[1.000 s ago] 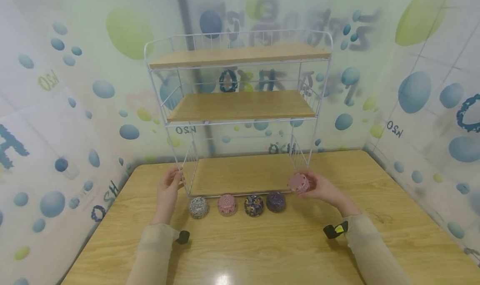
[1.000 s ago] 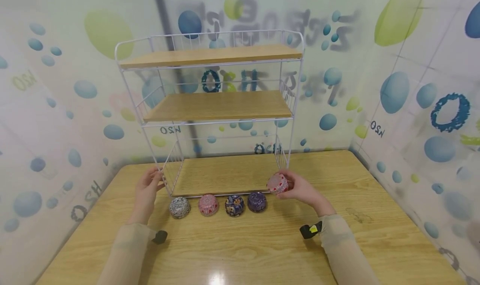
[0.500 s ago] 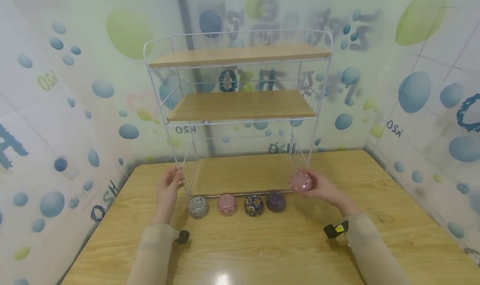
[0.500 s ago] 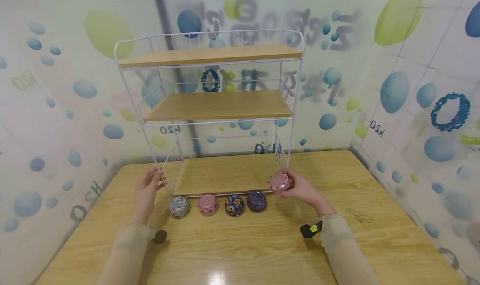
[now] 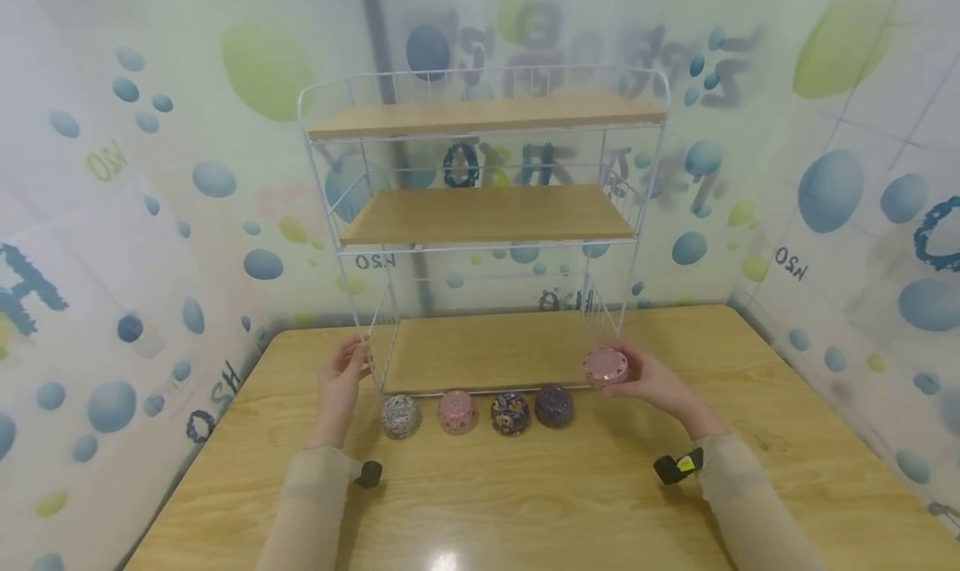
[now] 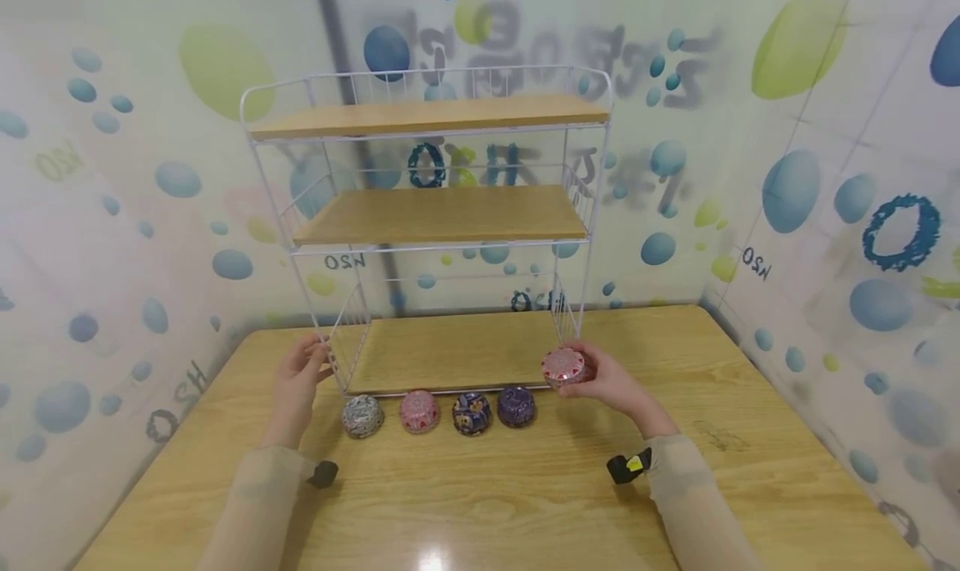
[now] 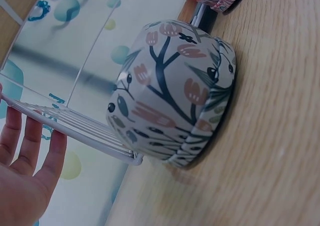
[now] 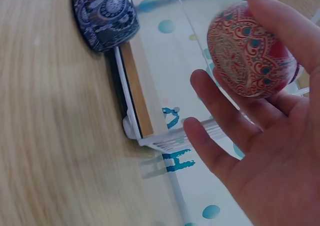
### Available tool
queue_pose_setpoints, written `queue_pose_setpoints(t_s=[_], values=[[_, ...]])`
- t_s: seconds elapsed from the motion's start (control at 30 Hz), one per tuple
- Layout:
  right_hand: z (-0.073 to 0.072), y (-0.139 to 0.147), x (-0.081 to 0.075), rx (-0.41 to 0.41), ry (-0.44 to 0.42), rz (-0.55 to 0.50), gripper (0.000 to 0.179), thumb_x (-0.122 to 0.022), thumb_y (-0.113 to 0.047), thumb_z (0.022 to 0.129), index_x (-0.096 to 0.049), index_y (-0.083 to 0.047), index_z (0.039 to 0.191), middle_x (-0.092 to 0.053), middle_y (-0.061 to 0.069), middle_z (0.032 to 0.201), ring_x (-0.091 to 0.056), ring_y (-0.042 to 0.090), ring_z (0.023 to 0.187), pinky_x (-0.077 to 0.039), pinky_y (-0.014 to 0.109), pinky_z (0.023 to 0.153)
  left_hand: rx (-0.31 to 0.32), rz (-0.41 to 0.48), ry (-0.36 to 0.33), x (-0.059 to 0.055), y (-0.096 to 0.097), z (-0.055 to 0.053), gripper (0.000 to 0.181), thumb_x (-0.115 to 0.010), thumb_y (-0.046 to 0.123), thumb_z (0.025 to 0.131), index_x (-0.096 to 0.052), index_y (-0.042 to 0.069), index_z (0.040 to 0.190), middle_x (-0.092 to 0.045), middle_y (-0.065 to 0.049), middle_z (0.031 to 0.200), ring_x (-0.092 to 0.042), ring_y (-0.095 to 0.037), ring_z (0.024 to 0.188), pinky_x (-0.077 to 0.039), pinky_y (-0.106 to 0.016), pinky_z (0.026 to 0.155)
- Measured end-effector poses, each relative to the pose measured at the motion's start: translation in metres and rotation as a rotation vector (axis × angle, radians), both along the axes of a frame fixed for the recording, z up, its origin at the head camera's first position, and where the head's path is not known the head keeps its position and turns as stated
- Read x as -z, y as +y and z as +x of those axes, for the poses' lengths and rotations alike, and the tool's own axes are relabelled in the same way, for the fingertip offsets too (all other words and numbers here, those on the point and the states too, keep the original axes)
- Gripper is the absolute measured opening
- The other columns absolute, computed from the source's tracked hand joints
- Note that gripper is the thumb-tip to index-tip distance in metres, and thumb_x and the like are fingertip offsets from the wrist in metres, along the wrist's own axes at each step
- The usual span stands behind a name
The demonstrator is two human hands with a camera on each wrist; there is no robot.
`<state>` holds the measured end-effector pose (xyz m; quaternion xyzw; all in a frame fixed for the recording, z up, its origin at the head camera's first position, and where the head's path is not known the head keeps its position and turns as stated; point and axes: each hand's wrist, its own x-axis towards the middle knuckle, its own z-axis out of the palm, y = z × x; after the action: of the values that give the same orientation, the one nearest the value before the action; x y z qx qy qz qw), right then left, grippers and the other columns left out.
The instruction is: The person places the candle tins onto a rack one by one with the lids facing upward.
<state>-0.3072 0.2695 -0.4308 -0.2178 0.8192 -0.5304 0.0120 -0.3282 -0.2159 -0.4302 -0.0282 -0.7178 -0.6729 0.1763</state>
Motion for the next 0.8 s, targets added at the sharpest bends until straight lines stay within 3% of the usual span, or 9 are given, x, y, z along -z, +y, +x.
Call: queue_pose_setpoints(t_s=[0.07,0.27,0.6,0.8], values=[[0.0018,0.0011,-0.0001,0.014,0.014,0.001,0.070,-0.079,-0.003,0.078,-0.042,0.010,0.136,-0.056,0.025,0.122,-0.054,0.026,0.111,-0.051,0.026,0.088,-0.001,-0.003,-0.002,0.0055,-0.0021,-0.0043,0.034,-0.052,0.023,0.102,-0.053,0.000,0.127,-0.058,0.005,0.103,-0.054,-0.023,0.105,-0.053,-0.025,0.086],[0.0036,0.0023,0.0009,-0.019,0.008,-0.041,0.071,-0.077,-0.001,0.079,-0.038,0.013,0.136,-0.056,0.027,0.121,-0.059,0.012,0.102,-0.054,0.025,0.083,-0.006,-0.016,-0.012,0.0041,-0.0011,-0.0025,0.035,-0.051,0.023,0.102,-0.051,-0.002,0.127,-0.058,0.005,0.102,-0.054,-0.019,0.102,-0.053,-0.026,0.086],[0.0054,-0.0002,0.0026,0.025,0.027,0.022,0.069,-0.079,-0.005,0.078,-0.043,0.010,0.135,-0.056,0.027,0.122,-0.056,0.034,0.109,-0.053,0.024,0.083,-0.009,-0.004,-0.003,0.0079,-0.0008,-0.0056,0.039,-0.053,0.025,0.101,-0.050,-0.003,0.127,-0.057,0.002,0.103,-0.054,-0.017,0.099,-0.054,-0.026,0.085],[0.0056,-0.0002,0.0022,0.023,0.039,0.019,0.070,-0.080,-0.003,0.077,-0.043,0.011,0.134,-0.057,0.028,0.120,-0.056,0.037,0.110,-0.053,0.025,0.083,-0.011,0.017,0.017,0.0080,-0.0013,-0.0056,0.026,-0.055,0.024,0.100,-0.058,0.006,0.119,-0.058,0.002,0.100,-0.055,-0.016,0.097,-0.055,-0.025,0.084]])
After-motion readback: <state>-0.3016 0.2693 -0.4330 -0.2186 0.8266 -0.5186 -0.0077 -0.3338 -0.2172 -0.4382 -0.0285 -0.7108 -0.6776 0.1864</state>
